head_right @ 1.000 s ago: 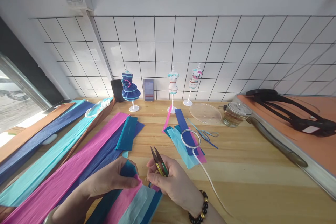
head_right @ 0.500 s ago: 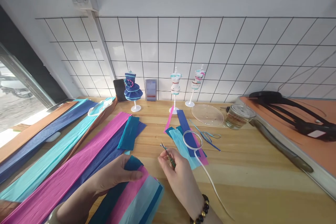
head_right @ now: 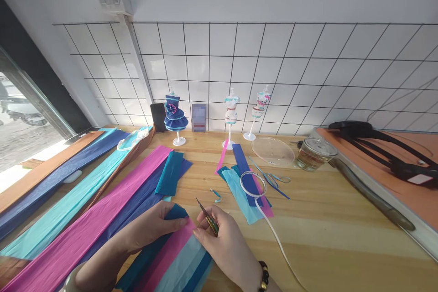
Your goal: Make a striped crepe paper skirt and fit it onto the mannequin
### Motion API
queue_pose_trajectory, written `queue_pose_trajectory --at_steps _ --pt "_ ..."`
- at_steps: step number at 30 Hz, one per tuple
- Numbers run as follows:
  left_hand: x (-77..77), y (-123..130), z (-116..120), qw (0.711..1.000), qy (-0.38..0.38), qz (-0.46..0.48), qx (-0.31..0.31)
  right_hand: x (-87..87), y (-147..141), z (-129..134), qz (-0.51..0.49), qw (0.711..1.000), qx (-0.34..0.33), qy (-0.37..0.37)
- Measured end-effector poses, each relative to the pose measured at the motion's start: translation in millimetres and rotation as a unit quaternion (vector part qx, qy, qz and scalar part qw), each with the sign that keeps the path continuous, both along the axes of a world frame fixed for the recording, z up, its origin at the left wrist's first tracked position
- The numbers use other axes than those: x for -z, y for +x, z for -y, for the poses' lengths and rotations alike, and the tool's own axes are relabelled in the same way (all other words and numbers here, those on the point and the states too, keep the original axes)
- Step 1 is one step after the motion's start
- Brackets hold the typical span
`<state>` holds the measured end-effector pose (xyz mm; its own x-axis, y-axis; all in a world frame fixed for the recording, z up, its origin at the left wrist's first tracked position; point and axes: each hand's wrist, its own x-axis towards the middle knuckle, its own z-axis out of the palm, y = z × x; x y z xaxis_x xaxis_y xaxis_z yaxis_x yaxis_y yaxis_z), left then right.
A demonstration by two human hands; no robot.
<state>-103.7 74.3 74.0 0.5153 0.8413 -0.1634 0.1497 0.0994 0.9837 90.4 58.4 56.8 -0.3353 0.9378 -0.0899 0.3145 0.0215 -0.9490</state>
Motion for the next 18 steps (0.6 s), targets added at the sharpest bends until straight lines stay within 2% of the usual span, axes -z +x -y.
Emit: queue_pose_trajectory --at_steps 4,6,10,14,18 --pt "-3.5 1.9 1.8 0.995 -0.045 0.084 0.009 -4.2 2.5 0.3 0.037 0.998 -0.012 0.046" --pt "-5.9 2.7 2.2 0.994 -0.04 0.104 0.011 -7.4 3.6 0.7 0.056 0.995 -0.018 0.075" --pt "-8.3 2.4 1.7 0.993 -0.026 0.114 0.006 -12.2 4.7 1.4 0.065 0.989 -0.042 0.129" --pt "-9.5 1.2 2.0 0.993 -0.014 0.115 0.009 -14.4 4.8 2.6 0.068 0.985 -0.083 0.134" --pt "-10.7 1.9 3.1 0.995 -0.013 0.098 0.014 -14.9 4.1 3.9 0.078 0.982 -0.094 0.145"
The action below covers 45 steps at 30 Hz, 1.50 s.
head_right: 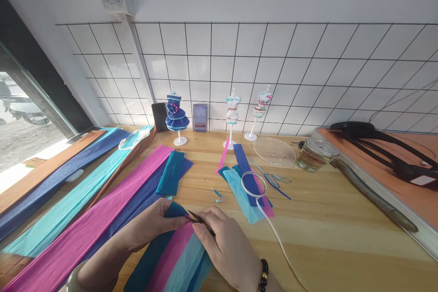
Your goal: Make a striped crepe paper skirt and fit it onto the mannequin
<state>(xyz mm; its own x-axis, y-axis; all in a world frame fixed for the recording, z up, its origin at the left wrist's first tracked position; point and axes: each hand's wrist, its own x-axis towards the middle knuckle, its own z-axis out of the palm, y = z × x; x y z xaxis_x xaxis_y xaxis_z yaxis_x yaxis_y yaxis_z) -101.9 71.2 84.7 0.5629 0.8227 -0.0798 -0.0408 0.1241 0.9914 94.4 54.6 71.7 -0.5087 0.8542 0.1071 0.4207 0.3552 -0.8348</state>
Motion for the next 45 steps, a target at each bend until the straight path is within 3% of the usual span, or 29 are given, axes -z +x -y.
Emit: queue_pose_trajectory --at_steps 20,45 --pt "0.2 7.8 0.6 0.998 0.058 0.001 0.011 -2.8 -5.1 3.4 0.003 1.0 0.009 0.022" --pt "-0.7 8.1 0.8 0.999 0.044 -0.002 0.019 2.7 -5.1 3.3 0.016 0.999 0.024 0.042"
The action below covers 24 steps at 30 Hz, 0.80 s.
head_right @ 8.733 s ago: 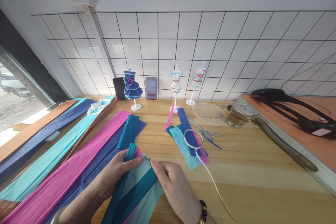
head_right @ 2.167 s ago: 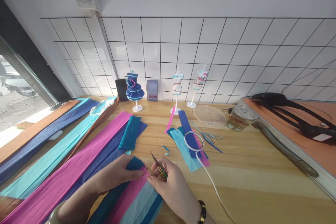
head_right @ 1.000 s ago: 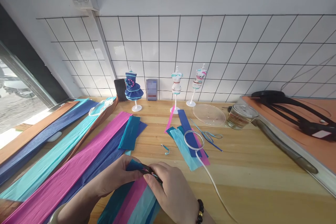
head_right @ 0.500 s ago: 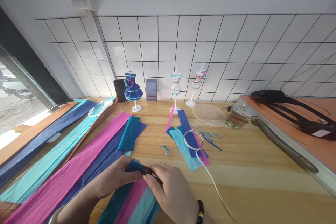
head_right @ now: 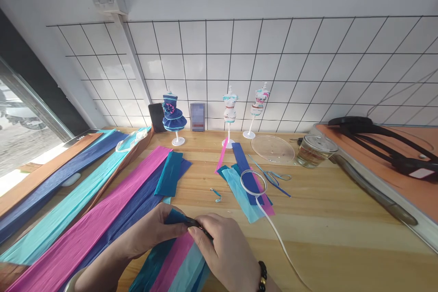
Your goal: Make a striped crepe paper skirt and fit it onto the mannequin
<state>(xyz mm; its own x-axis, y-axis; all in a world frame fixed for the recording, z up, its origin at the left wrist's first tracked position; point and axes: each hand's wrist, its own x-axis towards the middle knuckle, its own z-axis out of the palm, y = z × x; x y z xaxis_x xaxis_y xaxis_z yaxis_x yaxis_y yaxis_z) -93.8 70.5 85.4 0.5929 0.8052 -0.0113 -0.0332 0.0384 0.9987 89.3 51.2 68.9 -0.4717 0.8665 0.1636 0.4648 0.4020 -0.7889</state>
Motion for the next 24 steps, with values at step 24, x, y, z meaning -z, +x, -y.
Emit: queue_pose_trajectory --at_steps 24 --pt "-3.7 -0.7 0.5 0.998 -0.033 0.05 0.015 -0.6 -0.1 -0.9 0.005 1.0 0.021 -0.002"
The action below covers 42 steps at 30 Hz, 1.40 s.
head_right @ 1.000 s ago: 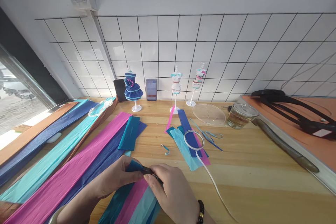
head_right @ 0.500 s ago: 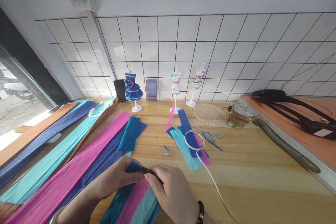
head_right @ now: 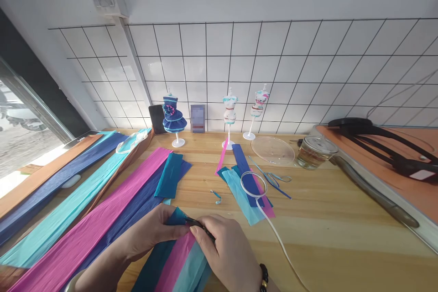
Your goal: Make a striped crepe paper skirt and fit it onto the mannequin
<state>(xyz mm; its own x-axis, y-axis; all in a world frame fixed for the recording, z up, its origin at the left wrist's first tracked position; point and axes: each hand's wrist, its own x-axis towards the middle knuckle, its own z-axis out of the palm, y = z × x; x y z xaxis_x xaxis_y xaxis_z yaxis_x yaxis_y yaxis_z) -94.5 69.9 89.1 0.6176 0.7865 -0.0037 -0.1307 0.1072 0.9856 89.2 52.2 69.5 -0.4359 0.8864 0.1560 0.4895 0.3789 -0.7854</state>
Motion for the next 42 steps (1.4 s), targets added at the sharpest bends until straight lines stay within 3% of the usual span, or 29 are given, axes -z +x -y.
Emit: queue_pose_trajectory --at_steps 4,7,11,13,18,26,36,42 --pt "-2.0 1.0 -0.6 0.999 -0.026 0.021 0.01 -1.7 0.2 0.1 0.009 1.0 0.002 -0.009" --pt "0.1 0.8 -0.9 0.999 -0.031 -0.015 0.006 -0.8 0.1 0.1 0.009 1.0 -0.004 -0.008" --pt "8.5 -2.5 0.5 0.986 -0.025 -0.146 -0.083 2.1 -0.4 -0.2 0.01 1.0 -0.002 0.007" --pt "10.3 -3.1 1.4 0.98 -0.017 -0.17 -0.098 3.0 -0.7 -0.3 0.019 1.0 -0.002 0.009" --pt "6.4 -2.0 0.1 0.995 0.027 -0.089 -0.035 2.3 -0.9 -0.2 0.023 1.0 -0.008 0.013" --pt "8.9 -4.3 -2.2 0.996 0.027 -0.053 -0.065 2.2 0.5 -0.3 0.012 0.999 0.005 0.038" --pt "15.7 -5.5 -2.3 0.982 0.029 -0.143 -0.121 -2.5 0.5 -0.4 0.002 0.999 -0.006 0.033" --pt "14.5 -1.7 -1.8 0.989 0.012 -0.12 -0.088 -1.4 -0.5 -0.5 0.003 0.999 -0.006 0.032"
